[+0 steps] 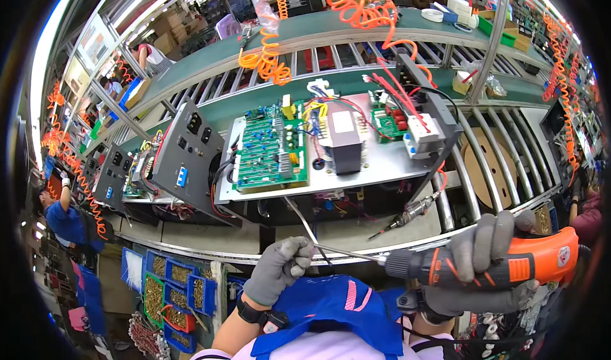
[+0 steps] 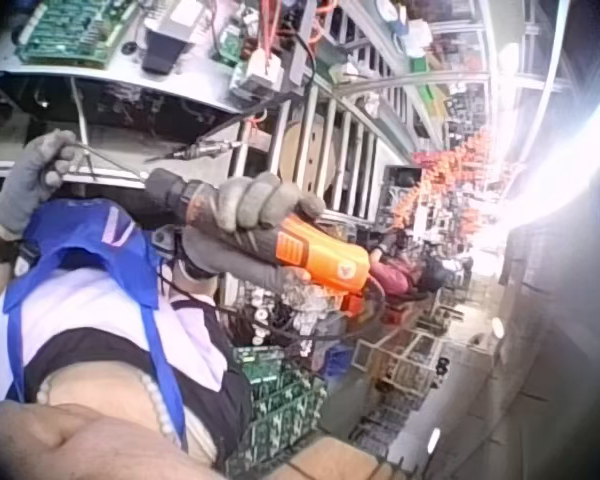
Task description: Assembling and wiring components inside an electronic housing using an electric screwdriver.
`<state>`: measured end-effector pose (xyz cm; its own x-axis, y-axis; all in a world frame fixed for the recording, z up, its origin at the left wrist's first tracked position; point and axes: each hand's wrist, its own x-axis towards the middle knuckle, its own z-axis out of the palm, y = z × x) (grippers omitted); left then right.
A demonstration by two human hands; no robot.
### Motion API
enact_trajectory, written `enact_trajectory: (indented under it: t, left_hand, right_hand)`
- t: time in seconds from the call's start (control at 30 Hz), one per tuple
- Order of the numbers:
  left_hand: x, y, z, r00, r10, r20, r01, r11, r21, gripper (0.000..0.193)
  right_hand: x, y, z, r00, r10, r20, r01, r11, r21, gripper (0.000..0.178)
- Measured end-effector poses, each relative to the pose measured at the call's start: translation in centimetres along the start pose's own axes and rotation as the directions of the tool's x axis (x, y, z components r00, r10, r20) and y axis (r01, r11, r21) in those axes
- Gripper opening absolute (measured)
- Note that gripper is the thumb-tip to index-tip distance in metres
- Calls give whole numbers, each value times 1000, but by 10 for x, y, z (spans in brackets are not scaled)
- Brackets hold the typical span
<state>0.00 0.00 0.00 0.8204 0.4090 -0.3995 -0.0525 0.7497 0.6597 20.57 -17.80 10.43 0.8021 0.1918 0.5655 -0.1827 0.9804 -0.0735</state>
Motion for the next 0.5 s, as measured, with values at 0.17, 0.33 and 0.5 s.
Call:
enact_trajectory:
  t: [0.17,0.33,0.5]
  left_hand:
    - [-2,36,-40,999,3,37,5,976,-216,34]
    - [-3,61,-67,998,18,54,0,948,-318,30]
    - [0,76,-93,996,80,42,-59,928,-369,29]
  right_hand:
    - [-15,68,37,993,81,84,-74,994,-78,61]
    - [-26,125,52,989,101,106,-85,985,-147,67]
    - [-32,160,60,980,144,137,-119,977,-176,66]
